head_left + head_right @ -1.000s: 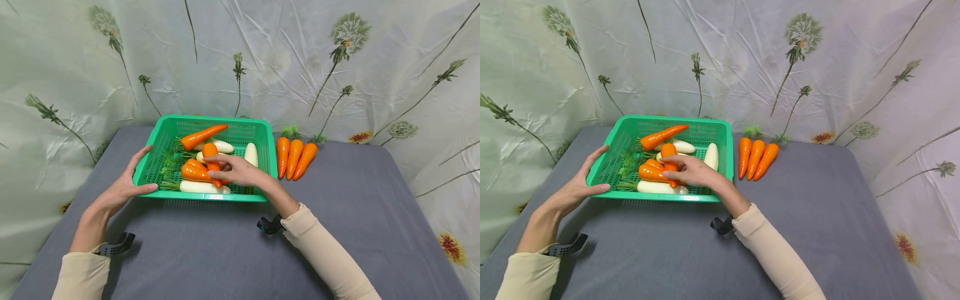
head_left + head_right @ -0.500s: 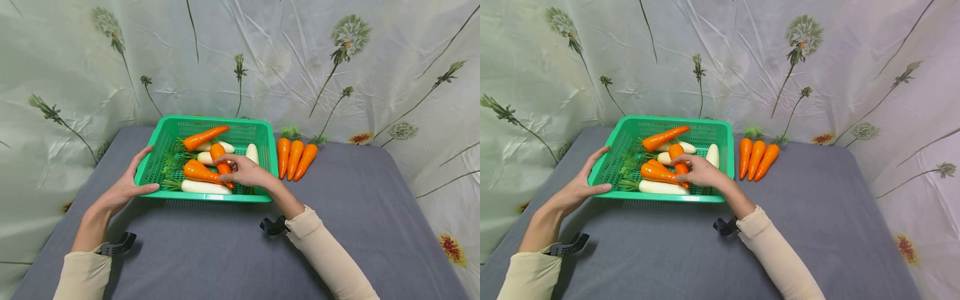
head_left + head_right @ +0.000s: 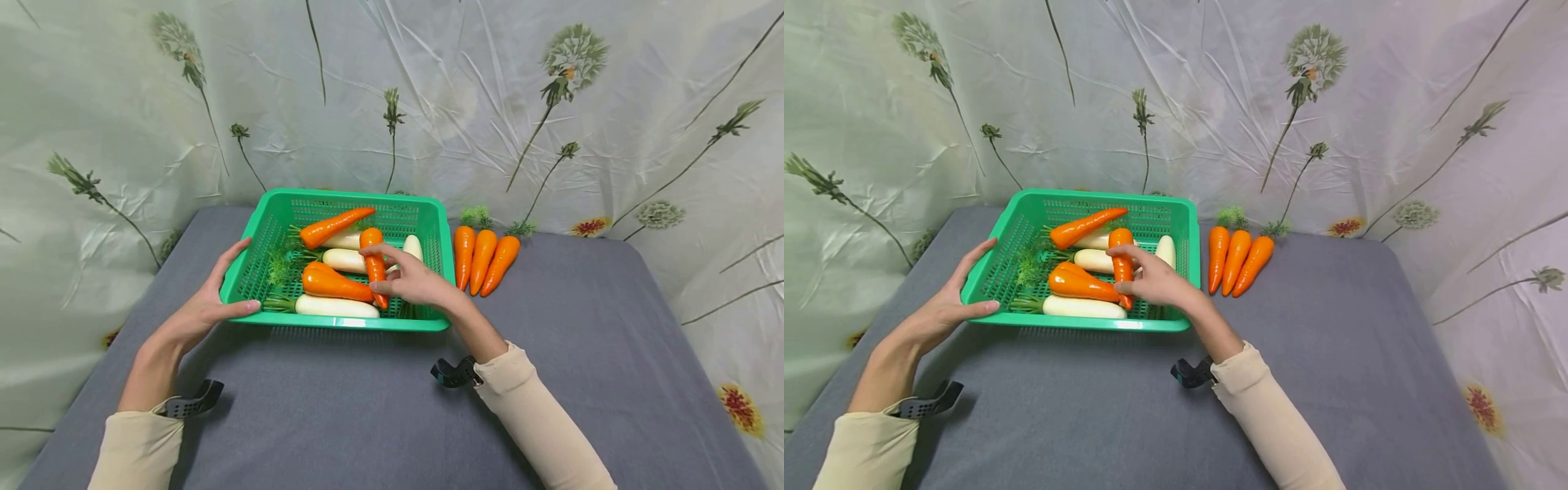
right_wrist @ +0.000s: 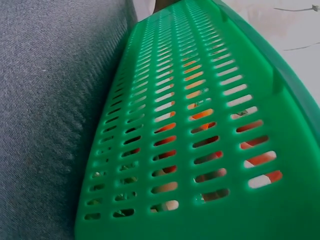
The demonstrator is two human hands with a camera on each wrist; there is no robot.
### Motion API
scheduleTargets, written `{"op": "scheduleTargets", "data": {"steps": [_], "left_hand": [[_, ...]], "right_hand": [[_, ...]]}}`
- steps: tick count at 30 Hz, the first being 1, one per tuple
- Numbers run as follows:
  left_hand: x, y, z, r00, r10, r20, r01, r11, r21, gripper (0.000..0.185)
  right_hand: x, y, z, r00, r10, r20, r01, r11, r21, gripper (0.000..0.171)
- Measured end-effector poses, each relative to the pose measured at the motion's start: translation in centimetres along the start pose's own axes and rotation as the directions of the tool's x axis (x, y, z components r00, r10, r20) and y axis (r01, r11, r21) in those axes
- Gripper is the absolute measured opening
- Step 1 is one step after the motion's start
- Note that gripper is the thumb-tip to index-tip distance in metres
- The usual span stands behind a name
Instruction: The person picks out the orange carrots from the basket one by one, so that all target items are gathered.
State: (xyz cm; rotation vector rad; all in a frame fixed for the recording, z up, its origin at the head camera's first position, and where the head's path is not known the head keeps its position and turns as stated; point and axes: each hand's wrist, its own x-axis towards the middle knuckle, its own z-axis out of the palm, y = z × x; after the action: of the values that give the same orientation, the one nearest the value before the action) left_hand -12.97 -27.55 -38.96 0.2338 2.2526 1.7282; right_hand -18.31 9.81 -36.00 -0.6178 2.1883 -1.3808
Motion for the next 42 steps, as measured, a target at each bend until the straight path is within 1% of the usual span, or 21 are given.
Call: {"op": "scheduleTargets", "data": {"steps": [3,7,14,21,28,34,42], "left_hand": [[-0.1,0.0,0.0,1.0,-0.006,0.002,0.006,1.0,0.004,0.106],[-0.1,0.0,-0.1,1.0,-0.009,0.001,0.009,1.0,0.006,0.106],[0.0,0.0,0.0,1.0,-0.006,0.0,0.006,1.0,0.001,0.105],[0.0,0.0,0.0,1.0,-0.009,-0.004,0.009,1.0,0.001,0.105],[0.1,0.0,-0.1,1.0,-0.011,-0.002,0.011,1.0,0.011,0.106],[0.1,0.0,0.0,1.0,-0.009,-0.004,0.009,1.0,0.009,0.106],[0.1,0.0,-0.1,1.0,-0.028,-0.007,0.028,1.0,0.013,0.107]], "right_hand": [[0.0,0.0,-0.2,1.0,-0.001,-0.001,0.001,0.999,0.049,0.059],[0.0,-0.1,-0.4,1.0,-0.021,-0.016,0.022,0.998,0.065,0.059],[-0.2,-0.4,-0.8,0.996,-0.027,-0.082,0.029,0.999,0.026,0.059],[-0.9,-0.8,-1.5,0.987,-0.095,-0.133,0.096,0.995,-0.002,0.061],[-1.6,-1.0,-2.2,0.978,-0.12,-0.172,0.126,0.992,0.024,0.06],[-2.1,-0.8,-2.9,0.973,-0.135,-0.188,0.144,0.989,0.039,0.061],[-2.8,-0.5,-3.8,0.959,-0.174,-0.223,0.188,0.981,0.043,0.065]]}}
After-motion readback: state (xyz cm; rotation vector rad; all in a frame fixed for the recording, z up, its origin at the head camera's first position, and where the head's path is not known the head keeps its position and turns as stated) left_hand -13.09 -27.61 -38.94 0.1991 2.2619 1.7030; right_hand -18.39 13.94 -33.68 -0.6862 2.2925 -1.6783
